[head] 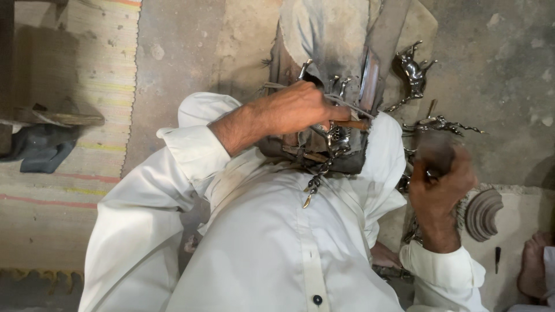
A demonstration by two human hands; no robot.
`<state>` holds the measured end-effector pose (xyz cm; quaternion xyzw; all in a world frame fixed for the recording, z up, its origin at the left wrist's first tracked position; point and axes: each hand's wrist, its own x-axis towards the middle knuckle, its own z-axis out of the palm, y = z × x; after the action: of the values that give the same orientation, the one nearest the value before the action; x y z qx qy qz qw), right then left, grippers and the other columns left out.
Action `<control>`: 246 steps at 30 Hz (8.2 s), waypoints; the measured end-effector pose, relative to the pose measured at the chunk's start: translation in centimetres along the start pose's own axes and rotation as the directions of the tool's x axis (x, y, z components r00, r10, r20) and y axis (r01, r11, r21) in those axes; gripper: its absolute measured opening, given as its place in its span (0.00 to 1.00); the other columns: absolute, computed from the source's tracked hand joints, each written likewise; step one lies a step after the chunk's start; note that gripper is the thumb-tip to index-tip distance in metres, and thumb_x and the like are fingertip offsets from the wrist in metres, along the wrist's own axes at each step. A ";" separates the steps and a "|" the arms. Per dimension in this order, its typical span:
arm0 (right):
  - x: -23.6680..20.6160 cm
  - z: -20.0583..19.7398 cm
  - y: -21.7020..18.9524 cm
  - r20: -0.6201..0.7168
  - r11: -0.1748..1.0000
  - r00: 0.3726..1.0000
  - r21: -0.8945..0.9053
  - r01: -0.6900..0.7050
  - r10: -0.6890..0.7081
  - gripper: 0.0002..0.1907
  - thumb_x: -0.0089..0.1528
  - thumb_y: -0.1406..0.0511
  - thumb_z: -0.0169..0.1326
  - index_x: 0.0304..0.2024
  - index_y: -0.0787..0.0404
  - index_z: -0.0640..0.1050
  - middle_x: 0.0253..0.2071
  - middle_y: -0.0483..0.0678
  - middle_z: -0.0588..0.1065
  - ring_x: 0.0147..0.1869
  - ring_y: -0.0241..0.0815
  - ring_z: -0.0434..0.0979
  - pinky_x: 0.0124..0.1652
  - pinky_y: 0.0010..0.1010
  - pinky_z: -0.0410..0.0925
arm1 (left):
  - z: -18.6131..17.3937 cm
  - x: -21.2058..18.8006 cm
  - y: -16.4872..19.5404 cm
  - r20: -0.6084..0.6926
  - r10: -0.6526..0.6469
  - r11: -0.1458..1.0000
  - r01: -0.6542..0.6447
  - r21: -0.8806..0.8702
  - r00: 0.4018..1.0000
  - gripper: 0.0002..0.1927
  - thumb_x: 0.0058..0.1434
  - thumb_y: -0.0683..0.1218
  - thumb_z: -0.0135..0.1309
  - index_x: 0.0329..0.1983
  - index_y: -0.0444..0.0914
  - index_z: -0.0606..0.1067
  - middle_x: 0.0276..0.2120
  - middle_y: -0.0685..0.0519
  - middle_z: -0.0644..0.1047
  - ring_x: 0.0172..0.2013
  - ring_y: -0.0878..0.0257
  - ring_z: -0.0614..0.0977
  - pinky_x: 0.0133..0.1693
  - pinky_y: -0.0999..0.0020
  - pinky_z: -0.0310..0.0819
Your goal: The person sits on the floor holding a small chisel against a silver metal horse figurine clamped in a leather-padded vise and strikes the chisel with a wooden mallet to shape the figurine's surface, repositioning the chisel repeatedly. Finished metal animal figurines lie on the floor beside the work area.
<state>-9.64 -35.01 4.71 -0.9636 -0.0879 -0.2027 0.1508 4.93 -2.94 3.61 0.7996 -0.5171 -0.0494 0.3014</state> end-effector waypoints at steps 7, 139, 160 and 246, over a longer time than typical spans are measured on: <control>2.4 -1.8 -1.4 0.300 0.992 0.950 -0.111 -0.057 0.088 0.22 0.55 0.69 0.64 0.53 0.59 0.77 0.37 0.56 0.77 0.41 0.59 0.79 0.42 0.46 0.69 | 1.1 -2.7 0.2 -0.553 -0.072 0.968 -0.074 -0.238 0.830 0.12 0.67 0.40 0.60 0.51 0.38 0.72 0.48 0.45 0.83 0.43 0.57 0.88 0.41 0.66 0.86; 12.4 -4.6 -8.3 0.112 0.874 0.890 -0.166 0.456 -0.443 0.18 0.57 0.70 0.66 0.50 0.57 0.80 0.34 0.47 0.75 0.36 0.47 0.77 0.38 0.38 0.68 | 5.6 -4.7 3.9 -0.687 -0.396 0.918 0.267 -0.292 0.609 0.10 0.67 0.43 0.63 0.48 0.36 0.76 0.36 0.45 0.82 0.31 0.53 0.85 0.34 0.60 0.78; 9.2 -5.9 -4.7 0.243 0.993 0.965 -0.051 0.111 -0.096 0.14 0.62 0.71 0.64 0.49 0.61 0.77 0.38 0.53 0.76 0.40 0.53 0.77 0.43 0.40 0.69 | 2.3 -3.2 1.5 -0.352 -0.228 0.950 0.127 -0.286 0.908 0.26 0.56 0.29 0.54 0.57 0.38 0.73 0.41 0.47 0.83 0.42 0.57 0.89 0.39 0.62 0.81; 9.3 -5.1 -2.7 0.252 0.992 0.966 -0.092 0.084 -0.059 0.13 0.59 0.70 0.65 0.44 0.62 0.76 0.32 0.52 0.75 0.36 0.53 0.77 0.39 0.39 0.68 | 1.8 -1.4 1.7 -0.296 -0.220 0.965 0.164 -0.202 0.929 0.13 0.60 0.40 0.62 0.48 0.39 0.76 0.34 0.50 0.83 0.33 0.53 0.86 0.34 0.57 0.78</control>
<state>-3.75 -33.15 13.69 -0.9840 -0.1305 -0.0900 0.0817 2.21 -2.97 2.72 0.8147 -0.3747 0.0049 0.4425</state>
